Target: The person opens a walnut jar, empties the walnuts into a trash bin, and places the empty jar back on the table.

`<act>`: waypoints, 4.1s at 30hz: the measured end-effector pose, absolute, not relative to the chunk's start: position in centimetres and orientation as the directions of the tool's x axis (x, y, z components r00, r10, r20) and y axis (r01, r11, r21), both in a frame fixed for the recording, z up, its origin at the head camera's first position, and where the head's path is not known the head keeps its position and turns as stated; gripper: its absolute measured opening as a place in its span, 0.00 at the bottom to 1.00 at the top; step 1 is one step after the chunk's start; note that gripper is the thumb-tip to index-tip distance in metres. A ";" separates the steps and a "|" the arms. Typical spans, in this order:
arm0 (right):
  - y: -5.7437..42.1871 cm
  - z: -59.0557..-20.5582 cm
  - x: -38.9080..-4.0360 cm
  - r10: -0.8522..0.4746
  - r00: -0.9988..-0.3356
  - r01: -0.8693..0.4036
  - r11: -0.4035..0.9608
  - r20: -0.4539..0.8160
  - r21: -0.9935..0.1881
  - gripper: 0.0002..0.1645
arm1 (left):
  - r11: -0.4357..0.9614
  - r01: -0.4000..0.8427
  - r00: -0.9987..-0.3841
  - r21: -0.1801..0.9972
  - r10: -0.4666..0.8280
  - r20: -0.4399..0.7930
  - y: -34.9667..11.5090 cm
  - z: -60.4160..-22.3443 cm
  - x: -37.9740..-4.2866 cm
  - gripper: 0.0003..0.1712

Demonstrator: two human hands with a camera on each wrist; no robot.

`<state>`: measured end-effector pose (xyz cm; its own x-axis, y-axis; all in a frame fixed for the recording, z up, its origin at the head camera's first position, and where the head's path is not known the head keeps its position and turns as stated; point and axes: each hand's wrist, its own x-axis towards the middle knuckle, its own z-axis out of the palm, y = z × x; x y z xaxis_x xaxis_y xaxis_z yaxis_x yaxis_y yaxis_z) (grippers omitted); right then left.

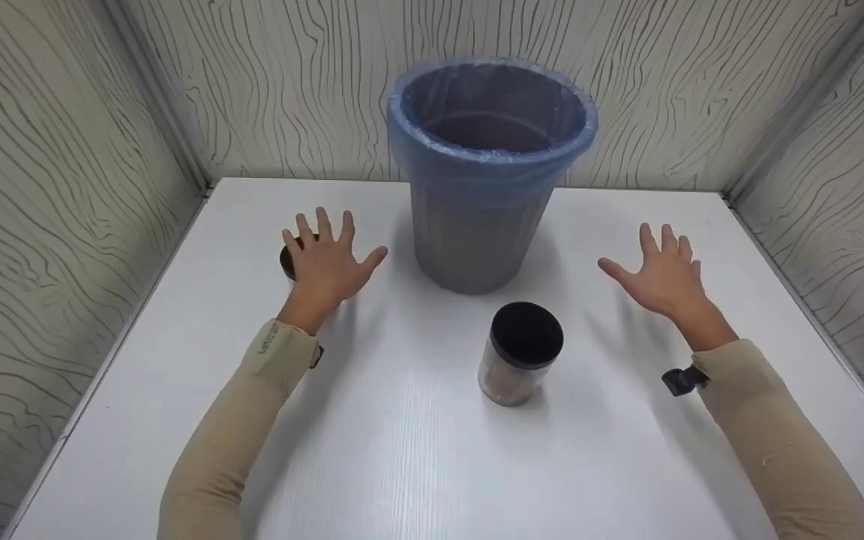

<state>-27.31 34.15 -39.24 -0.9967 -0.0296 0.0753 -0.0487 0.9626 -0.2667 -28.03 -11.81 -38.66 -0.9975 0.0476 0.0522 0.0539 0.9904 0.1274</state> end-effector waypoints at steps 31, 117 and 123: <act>31.4 -43.5 -23.6 -0.515 -0.857 -0.415 0.687 0.003 -0.597 0.33 | 0.623 0.647 -0.759 0.440 0.584 0.289 -6.0 -40.2 -24.7 0.23; 25.6 -44.5 -24.1 -0.748 -0.659 -0.349 0.217 0.074 -0.912 0.55 | 0.091 0.650 -0.649 0.755 0.584 0.488 -0.5 -42.5 -24.4 0.47; 25.6 -43.8 -24.2 -0.797 -0.597 -0.330 0.138 0.093 -0.934 0.54 | 0.105 0.662 -0.622 0.742 0.628 0.467 -1.2 -41.9 -24.5 0.55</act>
<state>-24.21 25.55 -43.81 -0.5969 -0.7970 0.0928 -0.3299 0.1383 -0.9338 -24.52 -1.15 -41.93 -0.6223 0.6284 0.4666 0.6625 0.1053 0.7417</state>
